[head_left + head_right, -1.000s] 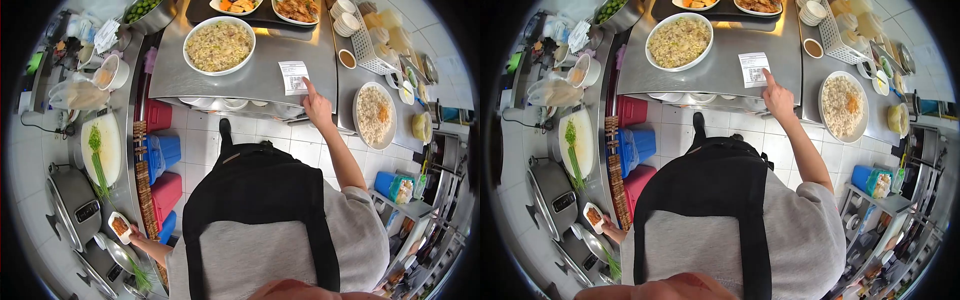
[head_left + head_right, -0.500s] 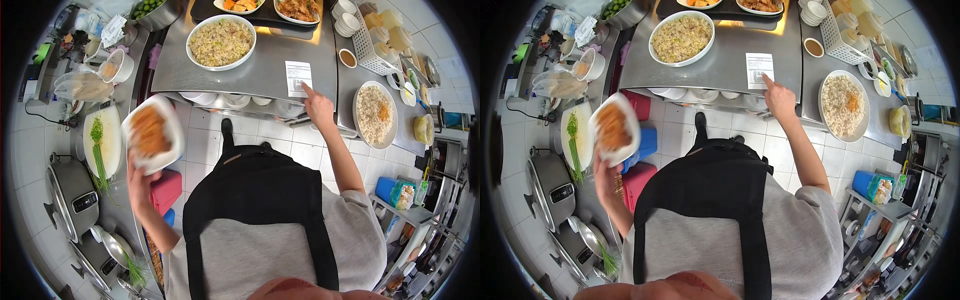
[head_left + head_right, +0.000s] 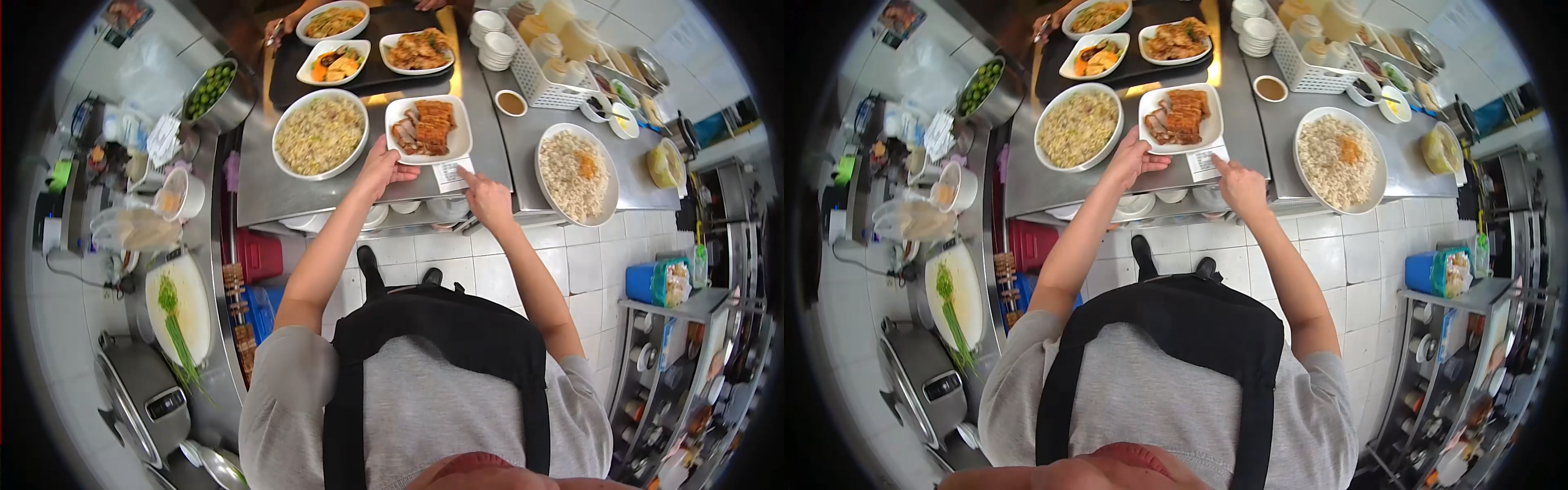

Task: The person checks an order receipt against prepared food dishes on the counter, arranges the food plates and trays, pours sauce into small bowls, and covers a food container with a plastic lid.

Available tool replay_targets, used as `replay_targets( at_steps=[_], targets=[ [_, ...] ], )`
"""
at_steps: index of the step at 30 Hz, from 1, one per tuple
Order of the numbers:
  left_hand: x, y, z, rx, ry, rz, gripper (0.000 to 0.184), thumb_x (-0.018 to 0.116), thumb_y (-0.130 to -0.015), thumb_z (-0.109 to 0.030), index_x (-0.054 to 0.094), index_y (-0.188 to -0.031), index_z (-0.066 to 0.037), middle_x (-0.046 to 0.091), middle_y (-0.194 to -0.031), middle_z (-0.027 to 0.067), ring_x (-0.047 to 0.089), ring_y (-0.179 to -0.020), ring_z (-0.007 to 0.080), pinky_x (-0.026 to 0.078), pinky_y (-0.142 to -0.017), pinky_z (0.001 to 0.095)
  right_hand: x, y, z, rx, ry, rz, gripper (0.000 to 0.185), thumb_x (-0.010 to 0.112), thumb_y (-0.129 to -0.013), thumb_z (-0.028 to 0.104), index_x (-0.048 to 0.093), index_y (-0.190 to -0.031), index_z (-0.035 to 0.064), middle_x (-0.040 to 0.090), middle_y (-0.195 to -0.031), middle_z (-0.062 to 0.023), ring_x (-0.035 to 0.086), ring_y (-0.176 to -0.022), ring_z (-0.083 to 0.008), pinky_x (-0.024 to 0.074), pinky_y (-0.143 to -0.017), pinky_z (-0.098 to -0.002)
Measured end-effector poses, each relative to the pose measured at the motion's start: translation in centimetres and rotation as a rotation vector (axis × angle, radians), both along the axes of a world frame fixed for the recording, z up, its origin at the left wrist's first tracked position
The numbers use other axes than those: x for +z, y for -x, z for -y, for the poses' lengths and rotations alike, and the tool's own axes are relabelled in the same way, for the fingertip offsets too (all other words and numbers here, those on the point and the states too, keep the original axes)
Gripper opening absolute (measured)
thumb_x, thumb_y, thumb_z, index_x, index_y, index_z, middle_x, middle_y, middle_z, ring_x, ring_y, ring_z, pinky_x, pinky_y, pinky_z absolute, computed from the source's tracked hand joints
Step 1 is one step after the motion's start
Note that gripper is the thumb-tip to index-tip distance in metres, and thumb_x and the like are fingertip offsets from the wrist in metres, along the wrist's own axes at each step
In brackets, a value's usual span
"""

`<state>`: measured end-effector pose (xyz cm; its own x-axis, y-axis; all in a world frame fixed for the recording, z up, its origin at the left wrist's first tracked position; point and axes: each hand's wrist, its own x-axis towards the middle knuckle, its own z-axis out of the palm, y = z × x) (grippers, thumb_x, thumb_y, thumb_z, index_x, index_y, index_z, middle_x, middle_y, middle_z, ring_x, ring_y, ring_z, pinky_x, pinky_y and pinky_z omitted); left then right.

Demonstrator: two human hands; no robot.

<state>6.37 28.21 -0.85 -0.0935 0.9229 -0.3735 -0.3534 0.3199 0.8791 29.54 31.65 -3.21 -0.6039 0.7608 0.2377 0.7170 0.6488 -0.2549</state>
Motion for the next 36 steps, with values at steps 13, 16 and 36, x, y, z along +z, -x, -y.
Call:
replay_targets(
  at_steps=[13,16,36],
  targets=[
    [-3.1,-1.2,0.3,0.128,-0.064,0.219,0.055,0.053,-0.085,-0.022,0.019,-0.126,-0.007,0.051,-0.105,0.0243,0.056,-0.094,0.0307,0.048,-0.078,0.0356,0.0,-0.9,1.3,0.064,-0.062,-0.040,0.044,0.064,-0.066,0.026,0.055,-0.107,0.0120,0.058,-0.078,-0.0090,0.060,-0.073,-0.0240,0.0488,-0.062,-0.0349],
    [-3.5,-4.3,2.3,0.015,-0.176,-0.049,0.049,0.054,-0.084,-0.020,0.028,-0.123,-0.006,0.051,-0.105,0.0164,0.055,-0.090,0.0229,0.046,-0.078,0.0321,-3.0,-0.6,1.0,0.017,-0.171,-0.021,0.029,0.056,-0.070,0.021,0.054,-0.096,0.0085,0.056,-0.074,-0.0061,0.059,-0.066,-0.0208,0.0475,-0.057,-0.0333],
    [-4.2,-26.1,3.3,-1.085,-0.379,0.076,0.044,0.037,-0.076,0.009,0.043,-0.119,0.002,0.048,-0.115,0.0147,0.050,-0.101,0.0235,0.043,-0.084,0.0320,-0.9,-11.4,22.4,-1.129,-0.104,-0.677,0.041,0.050,-0.074,0.010,0.047,-0.115,0.0114,0.057,-0.085,-0.0118,0.057,-0.076,-0.0267,0.0452,-0.064,-0.0370]
  ],
)
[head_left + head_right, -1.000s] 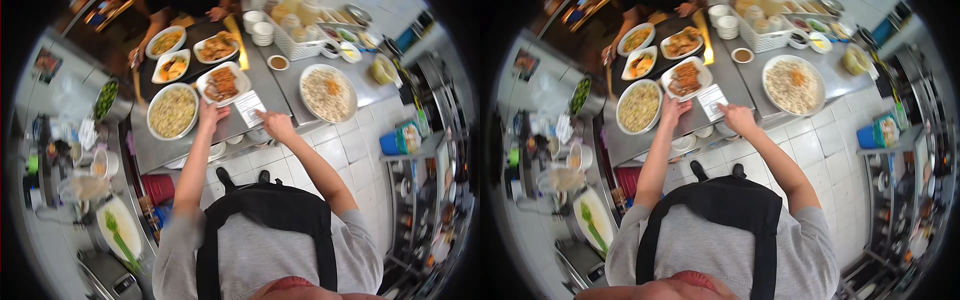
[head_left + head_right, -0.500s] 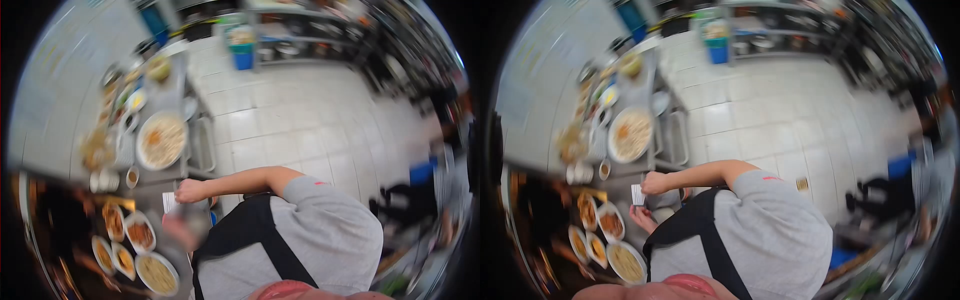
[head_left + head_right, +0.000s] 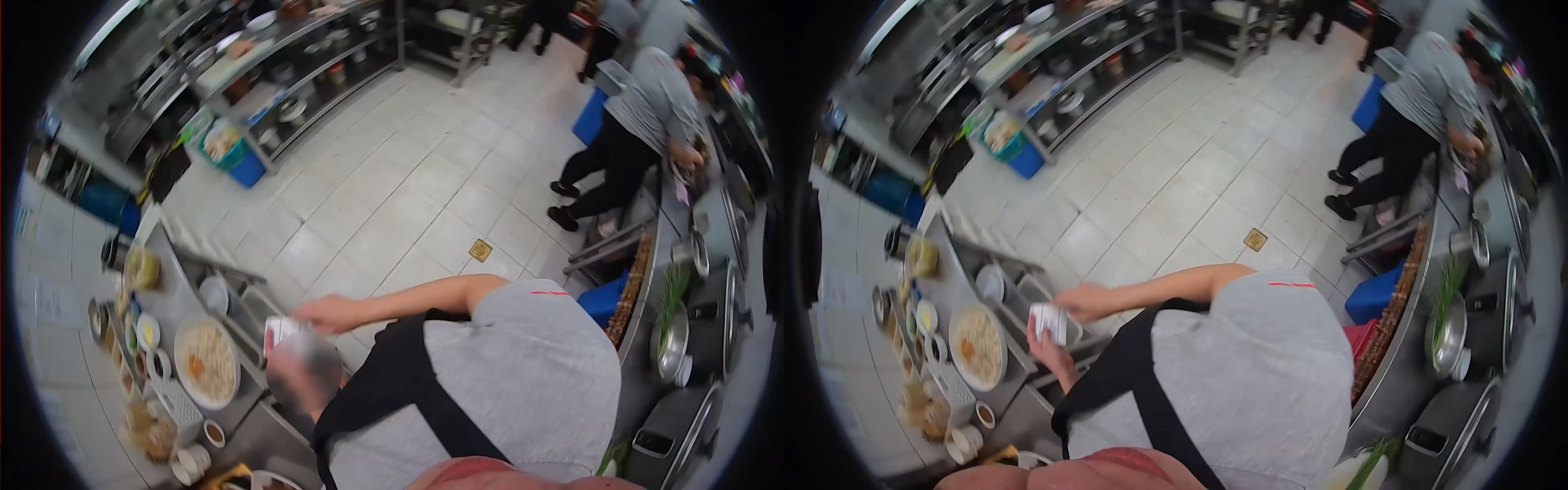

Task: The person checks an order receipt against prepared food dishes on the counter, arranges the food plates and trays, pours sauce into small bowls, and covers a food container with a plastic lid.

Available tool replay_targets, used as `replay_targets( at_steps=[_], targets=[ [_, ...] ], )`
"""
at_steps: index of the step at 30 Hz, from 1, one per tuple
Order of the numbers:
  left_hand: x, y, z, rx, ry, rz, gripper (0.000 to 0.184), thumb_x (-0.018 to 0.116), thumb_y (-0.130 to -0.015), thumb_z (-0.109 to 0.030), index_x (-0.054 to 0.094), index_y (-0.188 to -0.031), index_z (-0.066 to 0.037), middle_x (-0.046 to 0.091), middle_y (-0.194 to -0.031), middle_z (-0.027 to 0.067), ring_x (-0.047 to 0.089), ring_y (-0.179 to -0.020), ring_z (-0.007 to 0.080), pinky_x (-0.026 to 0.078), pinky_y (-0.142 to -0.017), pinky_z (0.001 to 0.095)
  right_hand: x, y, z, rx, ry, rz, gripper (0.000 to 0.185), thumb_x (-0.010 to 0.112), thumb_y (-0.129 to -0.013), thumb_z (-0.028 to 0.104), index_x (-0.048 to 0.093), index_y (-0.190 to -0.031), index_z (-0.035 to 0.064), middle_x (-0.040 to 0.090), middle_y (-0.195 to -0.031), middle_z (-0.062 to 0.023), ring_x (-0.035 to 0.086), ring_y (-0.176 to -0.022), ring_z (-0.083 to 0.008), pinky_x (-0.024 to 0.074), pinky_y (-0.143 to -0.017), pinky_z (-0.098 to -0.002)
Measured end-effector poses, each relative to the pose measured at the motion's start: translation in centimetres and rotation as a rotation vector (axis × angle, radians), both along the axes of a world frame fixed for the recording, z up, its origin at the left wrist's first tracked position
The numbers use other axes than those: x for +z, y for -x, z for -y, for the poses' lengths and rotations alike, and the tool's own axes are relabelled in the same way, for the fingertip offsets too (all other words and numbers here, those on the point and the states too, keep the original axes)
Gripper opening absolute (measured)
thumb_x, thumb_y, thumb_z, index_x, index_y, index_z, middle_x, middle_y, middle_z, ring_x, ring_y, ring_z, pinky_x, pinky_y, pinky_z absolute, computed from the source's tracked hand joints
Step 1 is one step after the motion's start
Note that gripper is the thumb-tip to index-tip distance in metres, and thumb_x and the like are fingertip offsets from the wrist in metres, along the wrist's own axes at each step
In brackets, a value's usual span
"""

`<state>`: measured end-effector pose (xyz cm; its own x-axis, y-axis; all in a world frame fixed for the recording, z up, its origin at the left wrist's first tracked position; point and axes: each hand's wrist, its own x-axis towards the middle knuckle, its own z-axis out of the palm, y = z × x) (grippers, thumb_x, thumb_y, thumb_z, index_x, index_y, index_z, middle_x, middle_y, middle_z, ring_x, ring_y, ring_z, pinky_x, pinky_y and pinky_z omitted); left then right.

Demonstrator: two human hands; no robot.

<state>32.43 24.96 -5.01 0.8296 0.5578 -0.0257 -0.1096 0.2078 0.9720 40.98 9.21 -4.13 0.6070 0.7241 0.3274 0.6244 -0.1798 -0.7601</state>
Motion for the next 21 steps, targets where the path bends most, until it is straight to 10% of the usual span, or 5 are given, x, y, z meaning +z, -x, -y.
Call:
replay_targets(
  at_steps=[7,13,18,21],
  targets=[
    [3.0,-0.9,-0.2,0.116,-0.190,-0.055,0.034,0.051,-0.075,0.008,0.054,-0.108,0.003,0.056,-0.106,0.0099,0.052,-0.093,0.0136,0.042,-0.081,0.0239,1.4,-2.0,-3.0,0.230,-0.287,-0.885,0.055,0.050,-0.078,-0.001,0.029,-0.129,0.0082,0.053,-0.078,-0.0049,0.051,-0.073,-0.0107,0.0438,-0.064,-0.0243],
    [3.9,5.4,-2.3,0.347,0.087,0.085,0.036,0.045,-0.075,0.011,0.053,-0.109,0.004,0.054,-0.107,0.0084,0.056,-0.091,0.0129,0.044,-0.078,0.0225,2.4,-0.2,-9.1,0.471,-0.078,-0.908,0.055,0.048,-0.076,-0.005,0.030,-0.127,0.0054,0.052,-0.072,-0.0027,0.048,-0.061,-0.0077,0.0413,-0.057,-0.0203],
    [2.6,11.8,-3.0,0.720,0.093,0.053,0.038,0.043,-0.071,0.015,0.055,-0.106,0.005,0.052,-0.106,0.0061,0.057,-0.093,0.0134,0.044,-0.078,0.0213,1.8,3.3,-14.8,0.740,0.116,-0.685,0.052,0.048,-0.076,-0.005,0.034,-0.125,0.0041,0.054,-0.074,-0.0030,0.048,-0.062,-0.0076,0.0412,-0.057,-0.0198],
    [1.1,14.7,-3.7,0.880,0.017,0.022,0.043,0.042,-0.068,0.016,0.055,-0.107,0.005,0.052,-0.106,0.0059,0.057,-0.092,0.0124,0.044,-0.076,0.0202,3.4,6.3,-17.1,0.793,0.030,-0.077,0.049,0.051,-0.072,-0.004,0.041,-0.119,0.0034,0.054,-0.094,-0.0096,0.052,-0.083,-0.0211,0.0434,-0.072,-0.0309]
  ],
)
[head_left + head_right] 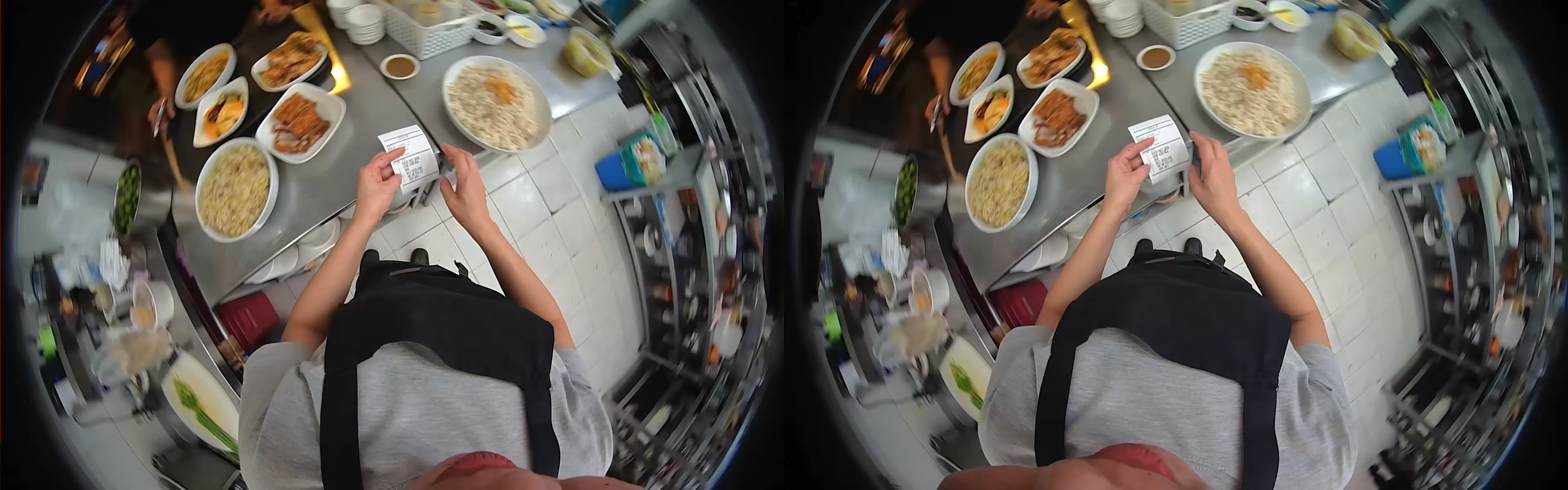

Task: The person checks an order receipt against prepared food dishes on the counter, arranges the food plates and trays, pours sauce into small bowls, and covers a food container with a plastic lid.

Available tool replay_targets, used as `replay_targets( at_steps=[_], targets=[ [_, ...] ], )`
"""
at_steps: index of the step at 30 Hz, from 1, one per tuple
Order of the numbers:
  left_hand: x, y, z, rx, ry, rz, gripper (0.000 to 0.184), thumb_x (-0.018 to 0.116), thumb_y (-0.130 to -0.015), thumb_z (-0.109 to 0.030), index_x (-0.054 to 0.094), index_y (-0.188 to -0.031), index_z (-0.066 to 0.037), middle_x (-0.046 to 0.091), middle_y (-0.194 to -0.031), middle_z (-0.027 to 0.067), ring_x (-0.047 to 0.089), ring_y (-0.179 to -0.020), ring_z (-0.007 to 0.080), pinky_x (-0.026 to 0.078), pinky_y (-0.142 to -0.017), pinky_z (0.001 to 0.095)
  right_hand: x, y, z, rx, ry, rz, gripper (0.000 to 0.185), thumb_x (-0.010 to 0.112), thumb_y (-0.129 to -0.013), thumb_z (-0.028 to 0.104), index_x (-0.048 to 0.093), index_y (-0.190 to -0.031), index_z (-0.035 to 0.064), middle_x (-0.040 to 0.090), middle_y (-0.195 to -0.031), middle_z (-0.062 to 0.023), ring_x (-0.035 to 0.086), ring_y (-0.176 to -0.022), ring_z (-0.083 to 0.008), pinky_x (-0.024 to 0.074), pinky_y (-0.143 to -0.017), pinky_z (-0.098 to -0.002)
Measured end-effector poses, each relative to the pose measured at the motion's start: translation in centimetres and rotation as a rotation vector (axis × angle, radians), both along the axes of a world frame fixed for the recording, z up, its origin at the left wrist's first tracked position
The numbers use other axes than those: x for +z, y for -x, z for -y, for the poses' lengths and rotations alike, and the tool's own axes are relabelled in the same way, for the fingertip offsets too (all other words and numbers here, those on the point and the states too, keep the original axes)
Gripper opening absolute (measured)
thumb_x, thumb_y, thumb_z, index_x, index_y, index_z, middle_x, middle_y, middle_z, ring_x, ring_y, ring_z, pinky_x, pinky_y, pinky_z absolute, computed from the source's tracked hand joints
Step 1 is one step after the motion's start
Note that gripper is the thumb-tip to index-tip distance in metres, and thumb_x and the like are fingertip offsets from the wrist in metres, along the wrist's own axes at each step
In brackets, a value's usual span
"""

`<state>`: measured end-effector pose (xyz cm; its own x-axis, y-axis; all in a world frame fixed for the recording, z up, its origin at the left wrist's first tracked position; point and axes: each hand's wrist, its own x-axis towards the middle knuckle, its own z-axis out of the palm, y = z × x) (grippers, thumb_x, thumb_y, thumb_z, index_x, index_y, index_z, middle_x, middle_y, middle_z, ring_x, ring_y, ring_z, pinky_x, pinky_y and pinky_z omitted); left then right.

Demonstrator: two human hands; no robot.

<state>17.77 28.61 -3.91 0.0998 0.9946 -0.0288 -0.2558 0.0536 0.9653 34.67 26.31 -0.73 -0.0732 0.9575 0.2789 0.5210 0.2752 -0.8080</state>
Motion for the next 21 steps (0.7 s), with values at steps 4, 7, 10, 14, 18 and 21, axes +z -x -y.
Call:
replay_targets(
  at_steps=[4,7,10,14,18,21],
  targets=[
    [-1.6,1.6,-1.2,0.158,-0.084,-0.176,0.046,0.042,-0.065,0.017,0.054,-0.108,0.005,0.053,-0.103,0.0066,0.058,-0.089,0.0124,0.045,-0.070,0.0197,-1.1,3.0,-1.4,0.260,-0.174,0.288,0.045,0.053,-0.068,-0.002,0.049,-0.112,0.0048,0.049,-0.110,-0.0119,0.046,-0.101,-0.0304,0.0391,-0.082,-0.0392],
    [-2.1,3.0,-2.2,0.183,-0.141,-0.249,0.043,0.049,-0.066,0.010,0.054,-0.109,0.002,0.054,-0.103,0.0100,0.056,-0.093,0.0179,0.046,-0.073,0.0247,-1.7,4.3,-1.7,0.305,-0.172,0.477,0.044,0.052,-0.067,-0.001,0.052,-0.110,0.0073,0.050,-0.110,-0.0090,0.046,-0.102,-0.0264,0.0390,-0.080,-0.0381],
    [0.0,4.5,-2.4,0.064,-0.497,-1.139,0.049,0.063,-0.066,-0.016,0.053,-0.113,-0.004,0.053,-0.113,0.0113,0.039,-0.114,0.0278,0.033,-0.093,0.0382,-2.3,4.3,-2.3,0.279,-0.301,0.635,0.045,0.053,-0.066,0.002,0.055,-0.111,0.0099,0.050,-0.109,-0.0072,0.047,-0.099,-0.0240,0.0374,-0.079,-0.0367],
    [-0.8,5.2,-2.6,0.047,-0.537,-1.242,0.055,0.065,-0.066,-0.030,0.052,-0.114,-0.006,0.047,-0.123,0.0112,0.035,-0.120,0.0269,0.026,-0.099,0.0394,-2.1,4.0,-2.4,0.281,-0.254,0.675,0.049,0.053,-0.067,0.002,0.054,-0.115,0.0123,0.049,-0.088,-0.0076,0.048,-0.083,-0.0232,0.0362,-0.068,-0.0351],
    [-0.6,5.2,-2.6,0.044,-0.526,-1.248,0.057,0.066,-0.065,-0.031,0.052,-0.115,-0.006,0.048,-0.122,0.0106,0.035,-0.120,0.0263,0.026,-0.099,0.0389,-2.6,4.0,-2.2,0.274,-0.188,0.682,0.049,0.053,-0.067,0.002,0.053,-0.116,0.0132,0.048,-0.079,-0.0060,0.049,-0.078,-0.0224,0.0363,-0.065,-0.0347],
    [-0.4,5.1,-2.7,0.037,-0.521,-1.246,0.058,0.066,-0.064,-0.032,0.052,-0.115,-0.006,0.049,-0.122,0.0099,0.035,-0.120,0.0257,0.026,-0.099,0.0386,-2.9,4.0,-2.5,0.273,-0.226,0.653,0.048,0.053,-0.068,0.003,0.053,-0.115,0.0137,0.050,-0.072,-0.0045,0.051,-0.071,-0.0216,0.0369,-0.062,-0.0340]
  ],
)
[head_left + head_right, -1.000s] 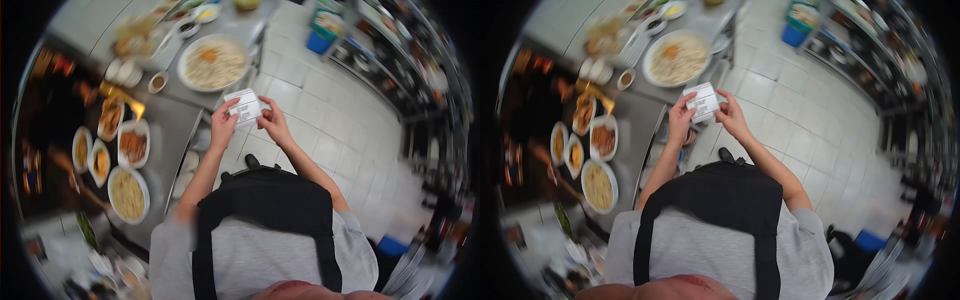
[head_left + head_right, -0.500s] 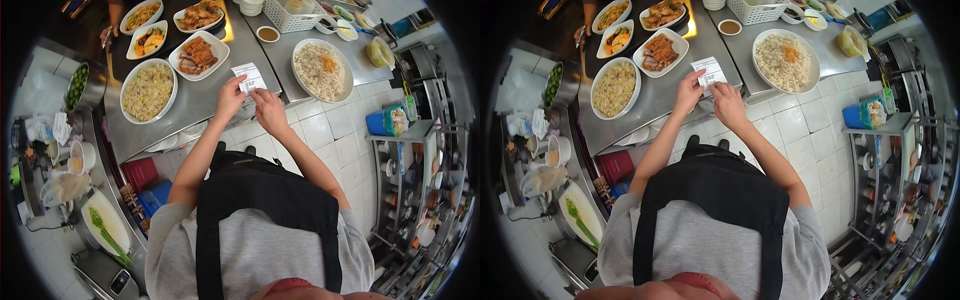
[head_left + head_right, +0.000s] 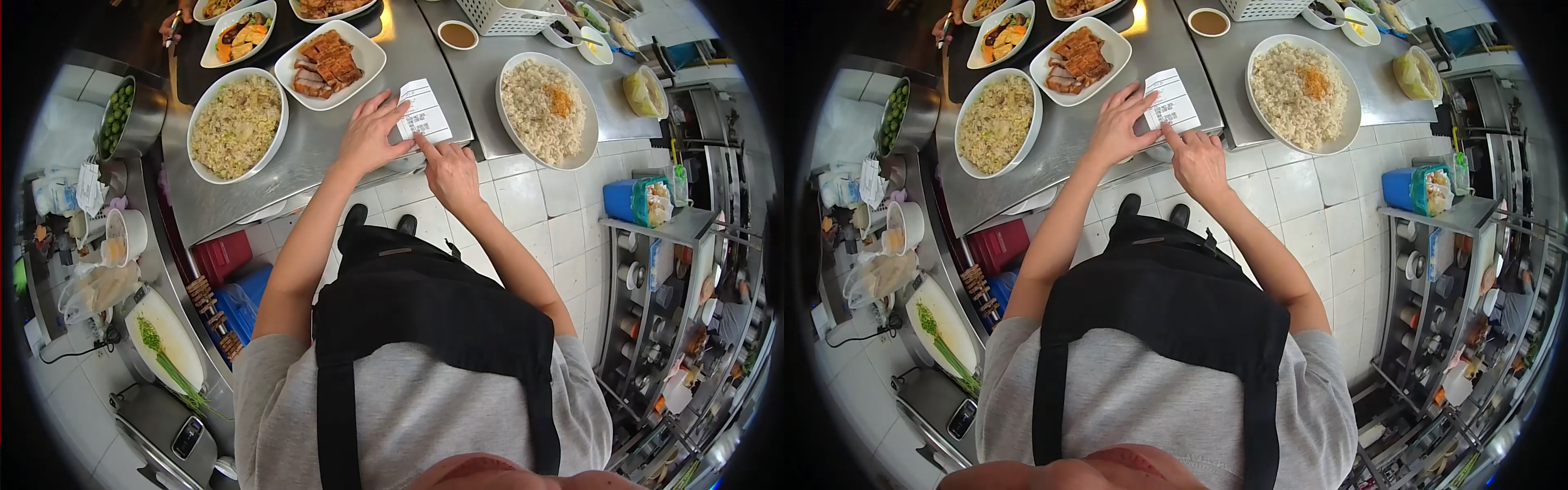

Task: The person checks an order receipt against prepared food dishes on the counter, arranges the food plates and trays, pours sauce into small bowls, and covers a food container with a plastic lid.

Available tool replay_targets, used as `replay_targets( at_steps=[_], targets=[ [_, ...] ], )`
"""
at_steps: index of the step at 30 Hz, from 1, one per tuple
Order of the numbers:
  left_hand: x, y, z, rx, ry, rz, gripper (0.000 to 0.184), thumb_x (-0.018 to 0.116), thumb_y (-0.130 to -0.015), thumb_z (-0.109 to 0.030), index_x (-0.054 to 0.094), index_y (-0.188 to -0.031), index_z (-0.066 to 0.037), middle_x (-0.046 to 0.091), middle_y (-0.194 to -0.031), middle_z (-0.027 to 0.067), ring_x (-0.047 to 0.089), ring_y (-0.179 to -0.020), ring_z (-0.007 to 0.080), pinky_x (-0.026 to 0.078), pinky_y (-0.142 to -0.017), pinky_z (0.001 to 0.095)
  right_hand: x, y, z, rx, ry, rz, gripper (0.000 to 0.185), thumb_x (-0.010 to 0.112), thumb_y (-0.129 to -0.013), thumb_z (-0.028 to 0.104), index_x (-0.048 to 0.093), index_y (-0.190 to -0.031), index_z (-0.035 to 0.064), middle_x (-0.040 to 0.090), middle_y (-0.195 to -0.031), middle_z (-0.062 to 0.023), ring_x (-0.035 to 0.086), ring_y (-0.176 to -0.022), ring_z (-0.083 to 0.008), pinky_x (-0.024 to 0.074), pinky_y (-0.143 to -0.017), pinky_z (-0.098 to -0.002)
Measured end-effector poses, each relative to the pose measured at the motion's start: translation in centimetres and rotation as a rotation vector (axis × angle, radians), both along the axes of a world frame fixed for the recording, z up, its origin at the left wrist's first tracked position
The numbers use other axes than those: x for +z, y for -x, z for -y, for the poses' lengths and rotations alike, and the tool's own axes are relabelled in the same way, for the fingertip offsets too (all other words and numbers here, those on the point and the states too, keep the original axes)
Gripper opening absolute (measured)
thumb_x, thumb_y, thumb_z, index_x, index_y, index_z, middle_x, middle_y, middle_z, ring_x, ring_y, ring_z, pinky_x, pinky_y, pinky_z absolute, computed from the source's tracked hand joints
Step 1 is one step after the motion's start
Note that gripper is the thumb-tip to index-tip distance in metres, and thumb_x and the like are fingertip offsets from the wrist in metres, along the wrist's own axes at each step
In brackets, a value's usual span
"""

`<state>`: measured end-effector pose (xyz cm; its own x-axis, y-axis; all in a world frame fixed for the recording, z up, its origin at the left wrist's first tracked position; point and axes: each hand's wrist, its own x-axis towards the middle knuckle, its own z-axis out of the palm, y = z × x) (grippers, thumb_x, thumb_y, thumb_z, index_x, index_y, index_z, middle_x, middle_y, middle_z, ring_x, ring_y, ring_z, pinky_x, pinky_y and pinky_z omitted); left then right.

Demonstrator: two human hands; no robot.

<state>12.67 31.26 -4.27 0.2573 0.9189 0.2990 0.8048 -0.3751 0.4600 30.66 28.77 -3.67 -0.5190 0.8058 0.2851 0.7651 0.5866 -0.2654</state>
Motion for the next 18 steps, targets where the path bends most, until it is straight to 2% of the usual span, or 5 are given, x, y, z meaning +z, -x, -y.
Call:
replay_targets(
  at_steps=[6,8,18],
  targets=[
    [0.0,0.0,0.0,0.007,0.009,0.000,0.059,0.067,-0.063,-0.028,0.052,-0.116,-0.007,0.048,-0.123,0.0093,0.035,-0.120,0.0249,0.026,-0.098,0.0382,0.6,0.7,-0.4,0.021,0.080,0.039,0.048,0.053,-0.069,0.003,0.050,-0.115,0.0148,0.057,-0.067,-0.0051,0.058,-0.066,-0.0218,0.0414,-0.060,-0.0357],
    [-0.2,0.0,0.0,0.005,-0.015,0.022,0.062,0.068,-0.059,-0.023,0.051,-0.118,-0.011,0.050,-0.120,0.0107,0.036,-0.120,0.0257,0.027,-0.097,0.0397,0.5,1.0,-0.4,0.042,0.095,0.052,0.050,0.052,-0.068,0.002,0.049,-0.116,0.0153,0.059,-0.069,-0.0058,0.059,-0.068,-0.0222,0.0430,-0.061,-0.0366],
    [-0.1,0.0,0.1,0.015,0.013,0.003,0.061,0.068,-0.059,-0.024,0.052,-0.116,-0.007,0.048,-0.123,0.0093,0.035,-0.121,0.0251,0.026,-0.099,0.0385,0.2,1.5,0.0,0.015,0.090,0.064,0.048,0.052,-0.067,0.002,0.048,-0.113,0.0128,0.058,-0.065,-0.0059,0.060,-0.066,-0.0220,0.0433,-0.060,-0.0358]
  ],
)
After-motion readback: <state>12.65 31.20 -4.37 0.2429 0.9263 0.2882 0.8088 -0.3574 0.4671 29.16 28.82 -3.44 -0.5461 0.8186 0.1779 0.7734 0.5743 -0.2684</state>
